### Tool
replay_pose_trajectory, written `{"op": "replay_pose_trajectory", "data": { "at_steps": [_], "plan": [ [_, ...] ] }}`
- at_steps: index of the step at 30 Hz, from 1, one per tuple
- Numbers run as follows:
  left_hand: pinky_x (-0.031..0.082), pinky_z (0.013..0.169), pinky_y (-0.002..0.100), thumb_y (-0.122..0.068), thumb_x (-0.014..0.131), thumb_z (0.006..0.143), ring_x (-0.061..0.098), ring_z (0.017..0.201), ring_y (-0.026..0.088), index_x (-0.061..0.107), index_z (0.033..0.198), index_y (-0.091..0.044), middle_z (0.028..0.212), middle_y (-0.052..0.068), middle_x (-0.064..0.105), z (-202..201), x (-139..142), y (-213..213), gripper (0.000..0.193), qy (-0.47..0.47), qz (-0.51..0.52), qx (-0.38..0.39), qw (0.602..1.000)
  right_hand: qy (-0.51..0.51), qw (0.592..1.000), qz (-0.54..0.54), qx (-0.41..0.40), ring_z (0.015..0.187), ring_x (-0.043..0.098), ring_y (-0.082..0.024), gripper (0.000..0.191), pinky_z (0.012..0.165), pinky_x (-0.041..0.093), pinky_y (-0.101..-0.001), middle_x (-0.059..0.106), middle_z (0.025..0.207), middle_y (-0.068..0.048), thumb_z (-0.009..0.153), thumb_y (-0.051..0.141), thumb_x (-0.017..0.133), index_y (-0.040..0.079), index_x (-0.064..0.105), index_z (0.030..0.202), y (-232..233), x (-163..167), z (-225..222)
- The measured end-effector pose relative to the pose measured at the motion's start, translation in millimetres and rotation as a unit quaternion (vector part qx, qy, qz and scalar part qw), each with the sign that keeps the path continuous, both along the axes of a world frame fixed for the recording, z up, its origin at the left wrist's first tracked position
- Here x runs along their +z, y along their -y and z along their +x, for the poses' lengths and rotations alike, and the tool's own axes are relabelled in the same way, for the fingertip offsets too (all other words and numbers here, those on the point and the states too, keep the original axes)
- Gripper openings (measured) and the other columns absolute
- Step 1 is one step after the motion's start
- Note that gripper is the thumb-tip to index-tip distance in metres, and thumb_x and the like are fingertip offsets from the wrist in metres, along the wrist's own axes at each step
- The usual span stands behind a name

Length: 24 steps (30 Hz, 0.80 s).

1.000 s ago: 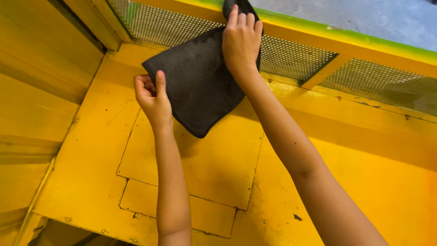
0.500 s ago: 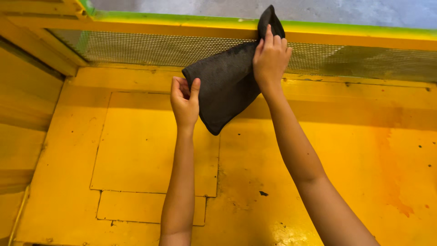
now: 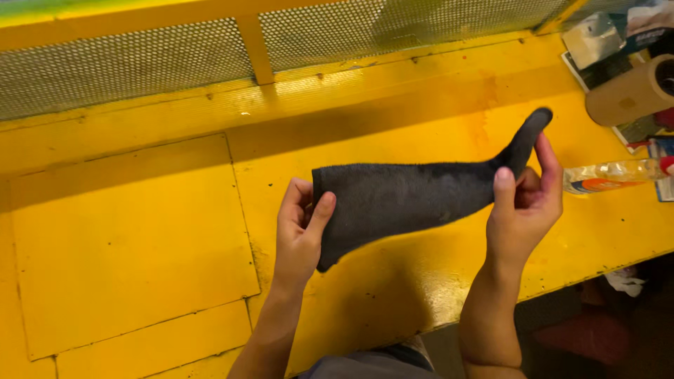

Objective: The person repeatedly wipes a black fabric bag on a yellow workbench using a cloth and a spray bottle. They spray the bag and wipe it multiple times, occasionally lifting and repositioning the bag to access different areas.

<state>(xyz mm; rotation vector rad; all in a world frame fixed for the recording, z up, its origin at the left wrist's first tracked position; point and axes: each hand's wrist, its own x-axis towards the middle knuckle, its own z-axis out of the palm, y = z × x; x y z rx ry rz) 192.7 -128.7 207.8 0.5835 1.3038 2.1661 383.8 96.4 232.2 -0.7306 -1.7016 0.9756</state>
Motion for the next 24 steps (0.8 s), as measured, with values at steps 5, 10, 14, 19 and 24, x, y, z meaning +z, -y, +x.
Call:
{"op": "replay_pose_trajectory", "data": {
  "at_steps": [5, 10, 14, 19, 24],
  "plan": [
    [0.035, 0.064, 0.024, -0.020, 0.067, 0.105, 0.040, 0.074, 0.006, 0.052, 0.097, -0.008, 0.083, -0.004, 0.046, 33, -61, -10, 0.020, 0.032, -0.144, 0.095, 0.984, 0.128, 0.992, 0.000, -0.007, 0.081, 0.046, -0.007, 0.059, 0.081, 0.040, -0.0232, 0.049, 0.084, 0.003, 0.101, 0.009, 0.067, 0.000, 0.047, 0.157, 12, -51, 22],
    [0.036, 0.106, 0.049, -0.023, 0.070, 0.094, 0.046, 0.124, 0.034, 0.050, 0.138, -0.005, 0.129, 0.018, 0.055, 41, -127, -11, 0.052, -0.308, -0.412, 0.221, 0.829, 0.399, 0.911, 0.082, 0.065, 0.132, 0.040, -0.041, 0.080, 0.112, 0.031, -0.0529, 0.042, 0.145, -0.025, 0.090, 0.030, 0.071, 0.009, 0.036, 0.159, 29, -140, 10],
    [0.016, 0.118, 0.063, -0.040, 0.065, 0.093, 0.022, 0.150, 0.046, 0.039, 0.157, -0.015, 0.162, 0.026, 0.029, 75, -163, -12, 0.073, -0.437, -0.492, 0.139, 0.740, 0.451, 0.868, 0.175, 0.112, 0.151, 0.017, -0.049, 0.078, 0.118, 0.013, -0.0627, 0.021, 0.165, -0.027, 0.092, 0.042, 0.065, 0.018, 0.035, 0.160, 53, -190, 3],
    [0.014, 0.118, 0.067, -0.052, 0.061, 0.094, 0.016, 0.153, 0.046, 0.039, 0.158, -0.023, 0.166, 0.021, 0.022, 86, -188, -22, 0.073, -0.473, -0.545, 0.127, 0.681, 0.484, 0.846, 0.189, 0.116, 0.155, 0.010, -0.047, 0.077, 0.120, 0.007, -0.0661, 0.017, 0.168, -0.022, 0.092, 0.049, 0.059, 0.023, 0.035, 0.160, 49, -212, -5],
    [0.020, 0.119, 0.066, -0.052, 0.059, 0.095, 0.019, 0.154, 0.047, 0.040, 0.159, -0.025, 0.168, 0.022, 0.024, 62, -197, -39, 0.072, -0.465, -0.563, 0.117, 0.673, 0.470, 0.851, 0.203, 0.118, 0.155, 0.012, -0.047, 0.077, 0.120, 0.009, -0.0660, 0.017, 0.169, -0.022, 0.093, 0.050, 0.060, 0.024, 0.035, 0.161, 30, -216, -26]
  ]
}}
